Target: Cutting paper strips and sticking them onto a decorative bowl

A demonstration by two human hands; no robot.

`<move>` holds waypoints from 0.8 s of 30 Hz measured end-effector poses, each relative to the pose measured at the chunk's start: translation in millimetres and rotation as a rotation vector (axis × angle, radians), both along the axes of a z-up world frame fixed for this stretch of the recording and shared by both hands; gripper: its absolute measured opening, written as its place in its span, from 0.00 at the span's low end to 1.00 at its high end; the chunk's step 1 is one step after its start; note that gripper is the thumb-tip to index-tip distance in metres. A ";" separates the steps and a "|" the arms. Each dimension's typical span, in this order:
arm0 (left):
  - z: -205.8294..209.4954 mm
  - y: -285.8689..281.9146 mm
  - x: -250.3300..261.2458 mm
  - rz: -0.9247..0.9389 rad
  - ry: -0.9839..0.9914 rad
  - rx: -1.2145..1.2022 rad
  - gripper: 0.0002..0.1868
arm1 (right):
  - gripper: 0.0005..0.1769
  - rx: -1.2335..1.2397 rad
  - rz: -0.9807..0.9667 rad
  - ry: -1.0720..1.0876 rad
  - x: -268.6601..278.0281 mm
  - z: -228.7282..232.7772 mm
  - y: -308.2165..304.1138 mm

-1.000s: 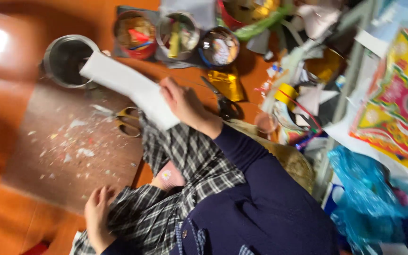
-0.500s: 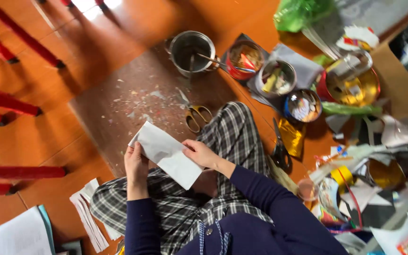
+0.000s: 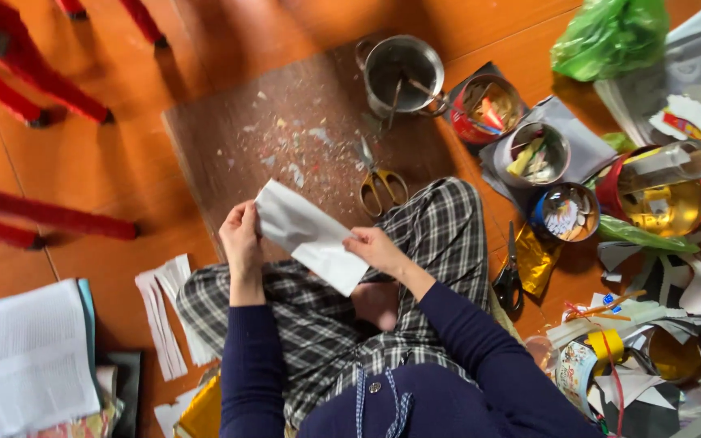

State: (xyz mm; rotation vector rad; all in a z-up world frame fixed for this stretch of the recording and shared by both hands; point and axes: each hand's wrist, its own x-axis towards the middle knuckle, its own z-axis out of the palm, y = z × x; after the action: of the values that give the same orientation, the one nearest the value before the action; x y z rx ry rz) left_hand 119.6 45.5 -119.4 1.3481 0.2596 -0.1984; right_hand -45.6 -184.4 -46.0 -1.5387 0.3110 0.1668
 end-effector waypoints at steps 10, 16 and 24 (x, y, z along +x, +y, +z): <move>53.4 -35.3 -45.2 -0.434 0.302 -0.091 0.20 | 0.15 -0.079 -0.086 -0.088 34.6 -38.4 -7.1; -2.9 -54.5 -51.8 -0.436 0.211 -0.214 0.24 | 0.24 -0.300 -0.014 -0.088 38.1 -20.0 16.1; 35.0 -58.6 -55.8 -0.381 0.080 -0.116 0.15 | 0.10 -0.224 -0.067 -0.206 44.8 8.5 23.4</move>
State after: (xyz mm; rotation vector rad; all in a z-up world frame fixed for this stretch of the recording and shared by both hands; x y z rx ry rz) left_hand 63.8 -13.2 -84.3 1.2664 0.0537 -0.5785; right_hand -0.8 -160.9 -37.6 -1.7486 0.2230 -0.0823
